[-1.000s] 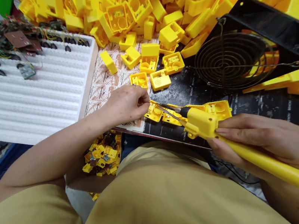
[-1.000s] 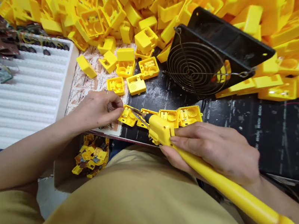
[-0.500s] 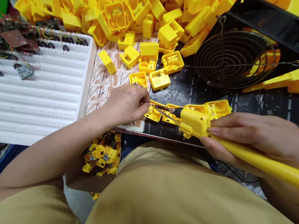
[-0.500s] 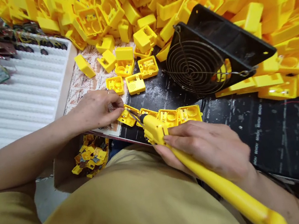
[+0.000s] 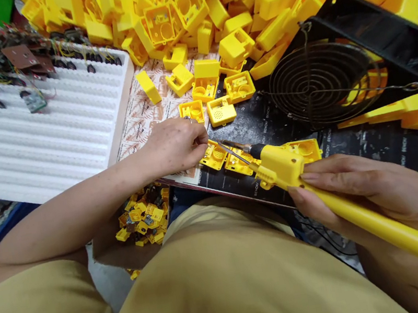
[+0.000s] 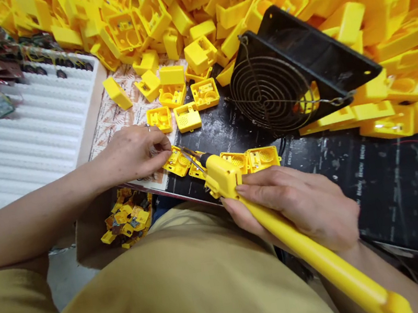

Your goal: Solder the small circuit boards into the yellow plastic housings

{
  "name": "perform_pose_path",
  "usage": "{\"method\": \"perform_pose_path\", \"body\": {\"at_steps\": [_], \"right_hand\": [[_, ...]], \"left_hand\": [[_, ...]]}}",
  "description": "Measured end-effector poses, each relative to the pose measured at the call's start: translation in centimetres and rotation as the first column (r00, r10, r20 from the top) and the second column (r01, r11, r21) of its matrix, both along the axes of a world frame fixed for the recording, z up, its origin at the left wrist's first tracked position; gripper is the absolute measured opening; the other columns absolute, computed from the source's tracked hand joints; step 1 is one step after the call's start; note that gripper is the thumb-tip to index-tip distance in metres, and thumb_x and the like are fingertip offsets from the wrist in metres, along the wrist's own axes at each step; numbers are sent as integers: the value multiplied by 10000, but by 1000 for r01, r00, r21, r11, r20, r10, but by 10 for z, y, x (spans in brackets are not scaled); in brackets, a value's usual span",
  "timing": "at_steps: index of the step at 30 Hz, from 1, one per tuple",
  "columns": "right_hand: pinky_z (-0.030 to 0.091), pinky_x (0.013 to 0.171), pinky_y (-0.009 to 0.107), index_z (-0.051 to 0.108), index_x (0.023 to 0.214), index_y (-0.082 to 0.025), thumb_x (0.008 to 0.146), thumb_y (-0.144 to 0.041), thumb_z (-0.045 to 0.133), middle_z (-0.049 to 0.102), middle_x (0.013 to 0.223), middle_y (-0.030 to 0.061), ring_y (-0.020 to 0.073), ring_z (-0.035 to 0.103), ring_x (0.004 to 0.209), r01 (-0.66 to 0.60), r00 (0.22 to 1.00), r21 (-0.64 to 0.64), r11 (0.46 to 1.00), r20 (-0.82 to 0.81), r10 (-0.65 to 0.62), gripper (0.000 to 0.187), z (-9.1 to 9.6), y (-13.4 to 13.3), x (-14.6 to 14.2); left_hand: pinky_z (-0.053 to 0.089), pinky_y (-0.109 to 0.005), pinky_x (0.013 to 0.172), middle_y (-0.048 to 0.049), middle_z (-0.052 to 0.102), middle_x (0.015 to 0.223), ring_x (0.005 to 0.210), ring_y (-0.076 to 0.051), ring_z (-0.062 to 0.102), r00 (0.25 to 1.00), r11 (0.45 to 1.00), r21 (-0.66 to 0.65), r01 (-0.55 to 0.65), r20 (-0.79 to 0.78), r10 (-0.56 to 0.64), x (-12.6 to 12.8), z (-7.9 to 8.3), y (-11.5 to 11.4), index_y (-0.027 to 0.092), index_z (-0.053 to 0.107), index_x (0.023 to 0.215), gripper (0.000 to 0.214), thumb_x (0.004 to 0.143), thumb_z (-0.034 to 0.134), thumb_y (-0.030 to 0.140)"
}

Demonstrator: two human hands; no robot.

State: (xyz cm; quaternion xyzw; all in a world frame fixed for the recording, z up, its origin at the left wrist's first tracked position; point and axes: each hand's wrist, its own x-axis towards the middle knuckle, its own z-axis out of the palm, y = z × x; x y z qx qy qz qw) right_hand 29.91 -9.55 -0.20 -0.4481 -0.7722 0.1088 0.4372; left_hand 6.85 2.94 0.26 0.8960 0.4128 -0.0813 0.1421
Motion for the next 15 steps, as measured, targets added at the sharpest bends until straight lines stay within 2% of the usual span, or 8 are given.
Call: {"method": "perform_pose_path", "body": {"at_steps": [6, 10, 13, 15], "right_hand": [[569, 583, 196, 601, 831, -221, 865, -222, 651, 660, 724, -4, 106, 649, 631, 0, 999, -90, 996, 54, 5, 61, -5, -2, -5], [567, 606, 170, 586, 822, -203, 831, -196, 701, 662, 707, -6, 92, 652, 632, -67, 990, -8, 998, 127, 68, 115, -2, 2, -1], [547, 541, 161, 617, 842, -216, 887, -281, 641, 667, 731, 5, 87, 644, 604, -34, 986, -67, 997, 161, 44, 82, 2, 4, 16], [528, 469, 169, 641, 907, -277, 855, -312, 677, 681, 771, -22, 92, 636, 571, -88, 982, -124, 988, 153, 107, 72, 1, 2, 26]], "left_hand": [[426, -291, 669, -56, 701, 788, 769, -200, 639, 1000, 1000, 5, 11, -3, -10, 0, 0, -1, 168, 715, 866, 246, 806, 489, 245], [433, -302, 680, -60, 701, 792, 790, -213, 647, 1000, 1000, 5, 9, -7, -9, 0, 0, -1, 168, 714, 870, 247, 806, 492, 253], [435, -301, 678, -57, 703, 800, 798, -215, 651, 1000, 1000, 6, 10, -7, -10, 0, -1, -1, 169, 712, 866, 240, 802, 494, 247], [432, -294, 667, -52, 701, 788, 781, -207, 649, 1000, 1000, 11, 14, 5, -15, 0, -2, -1, 169, 711, 855, 235, 795, 495, 240]]}}
